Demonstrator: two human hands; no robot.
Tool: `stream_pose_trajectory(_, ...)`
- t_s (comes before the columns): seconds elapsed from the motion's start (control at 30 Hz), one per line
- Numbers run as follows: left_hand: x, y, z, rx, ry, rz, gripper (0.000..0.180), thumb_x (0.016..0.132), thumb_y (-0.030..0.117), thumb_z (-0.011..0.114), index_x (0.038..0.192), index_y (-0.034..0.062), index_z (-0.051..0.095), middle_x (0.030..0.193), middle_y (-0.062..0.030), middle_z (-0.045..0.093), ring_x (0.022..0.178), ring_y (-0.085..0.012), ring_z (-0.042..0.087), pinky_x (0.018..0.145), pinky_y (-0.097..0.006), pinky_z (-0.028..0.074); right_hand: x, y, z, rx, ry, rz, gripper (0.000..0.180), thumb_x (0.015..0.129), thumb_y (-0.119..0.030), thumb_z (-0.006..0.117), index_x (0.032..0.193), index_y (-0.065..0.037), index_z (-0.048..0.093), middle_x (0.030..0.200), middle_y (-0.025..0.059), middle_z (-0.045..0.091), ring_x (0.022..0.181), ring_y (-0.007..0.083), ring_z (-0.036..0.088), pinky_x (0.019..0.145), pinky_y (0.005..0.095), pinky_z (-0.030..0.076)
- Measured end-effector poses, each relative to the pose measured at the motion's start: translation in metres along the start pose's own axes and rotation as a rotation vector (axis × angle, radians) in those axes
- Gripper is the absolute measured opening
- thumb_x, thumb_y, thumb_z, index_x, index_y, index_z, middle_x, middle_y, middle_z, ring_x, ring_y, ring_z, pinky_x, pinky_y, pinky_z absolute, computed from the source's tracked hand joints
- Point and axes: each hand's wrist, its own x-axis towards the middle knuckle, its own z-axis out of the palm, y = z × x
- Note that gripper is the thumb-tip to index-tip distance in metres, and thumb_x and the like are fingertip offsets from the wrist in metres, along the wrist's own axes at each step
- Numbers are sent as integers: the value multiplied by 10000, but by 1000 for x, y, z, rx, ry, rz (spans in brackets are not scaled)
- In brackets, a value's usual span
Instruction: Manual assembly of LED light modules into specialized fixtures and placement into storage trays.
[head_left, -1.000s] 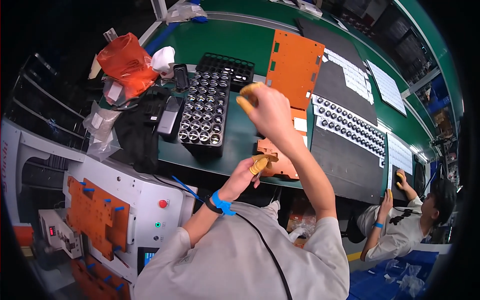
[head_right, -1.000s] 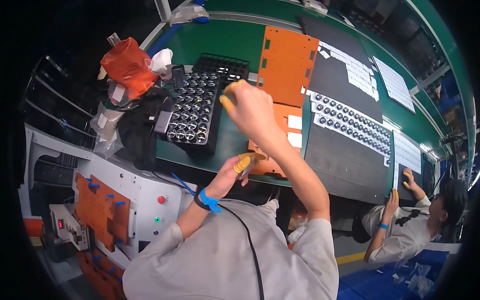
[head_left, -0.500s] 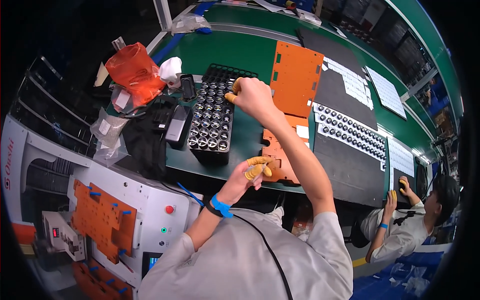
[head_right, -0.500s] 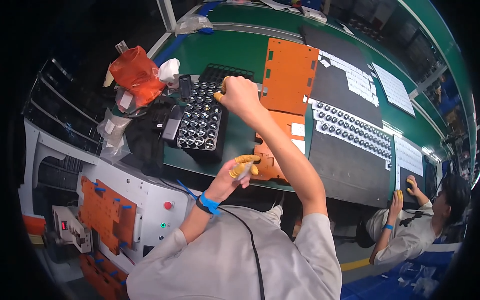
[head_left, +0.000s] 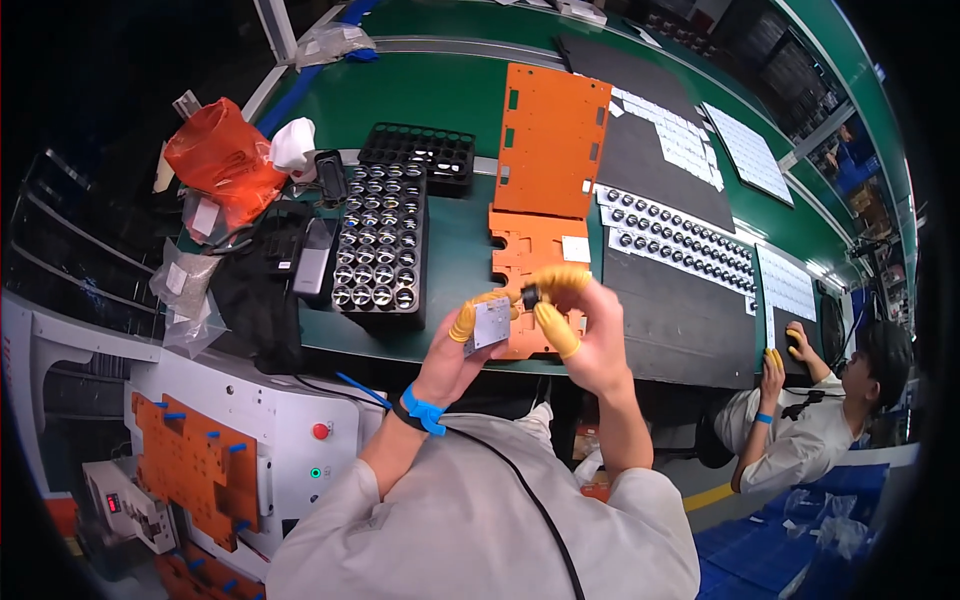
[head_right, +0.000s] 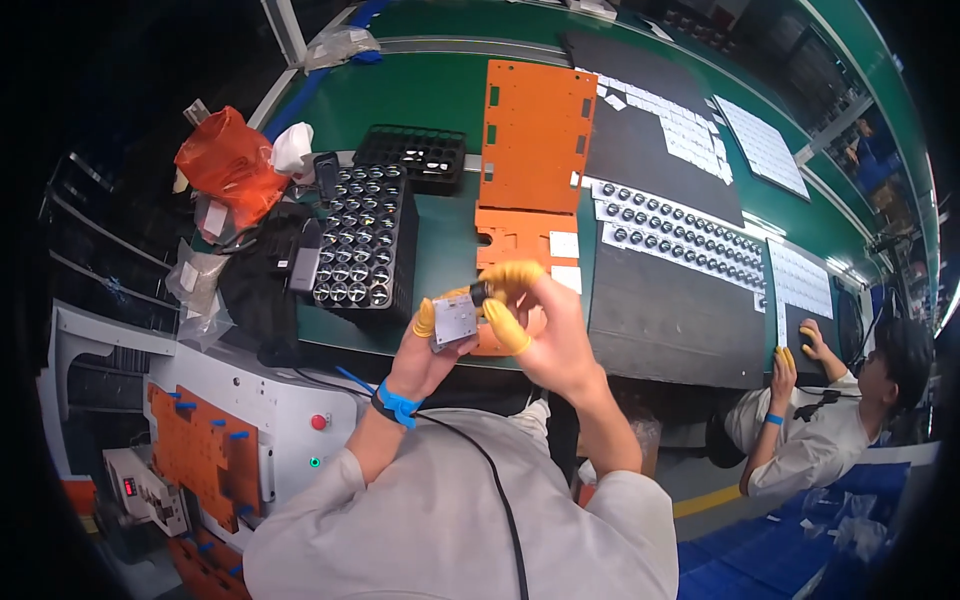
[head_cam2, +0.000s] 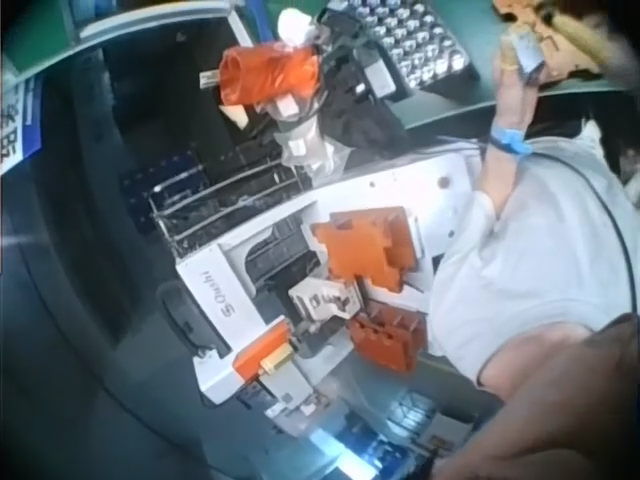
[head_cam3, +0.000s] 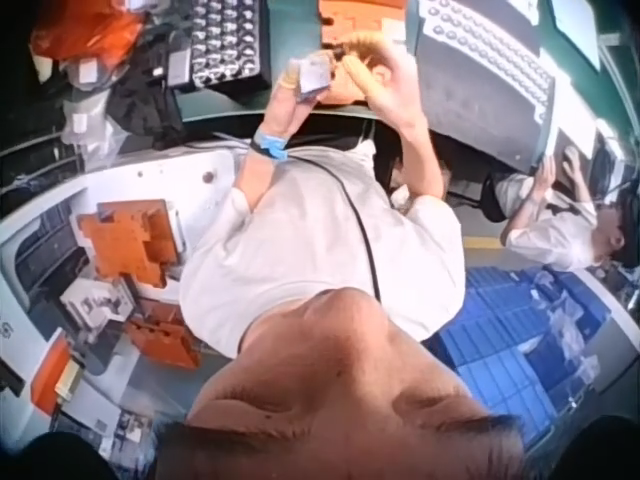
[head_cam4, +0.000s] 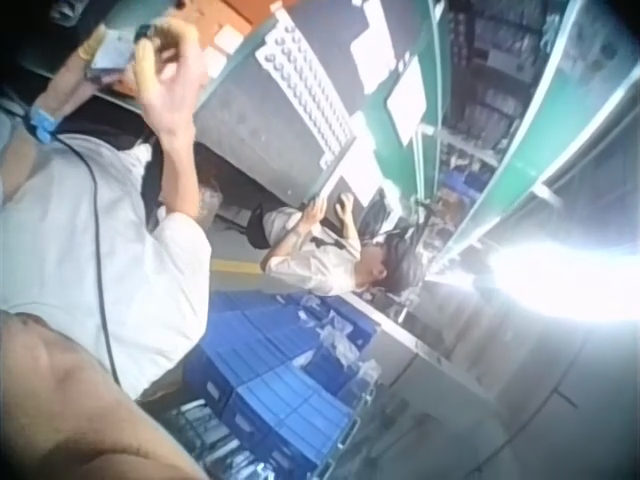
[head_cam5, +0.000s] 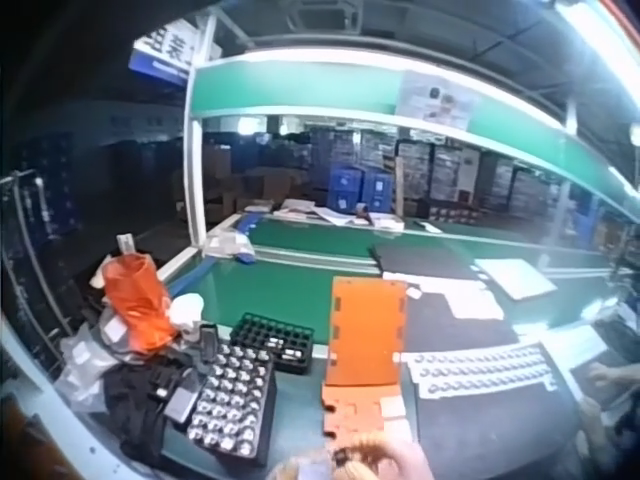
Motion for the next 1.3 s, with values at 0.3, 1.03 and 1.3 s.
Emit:
stream_pose_trajectory(0.3,-1,1,16,284,42,165,580,964,380,716,1373,-4,569,1168,-51,686,967,-103,664,731,-241,527,-26,29,-5,90,-22,45,338,949,-38,663,1287,-25,672,915,44,678,767,98,631,692,243,514)
stream_pose_trajectory(1.03,2,10,13,386,67,112,531,950,401,731,1288,-2,654,974,3,687,769,-53,573,664,-210,451,-21,34,-7,-457,-56,-309,343,828,-53,762,1167,-52,710,917,88,678,776,288,663,625,373,522)
stream_pose_trajectory(1.3,-1,14,22,476,118,116,468,976,352,708,1280,-2,668,921,8,671,745,-47,555,661,-210,446,-29,47,0,-313,-42,-155,355,799,-5,785,1146,-50,727,793,52,582,664,180,538,590,313,448)
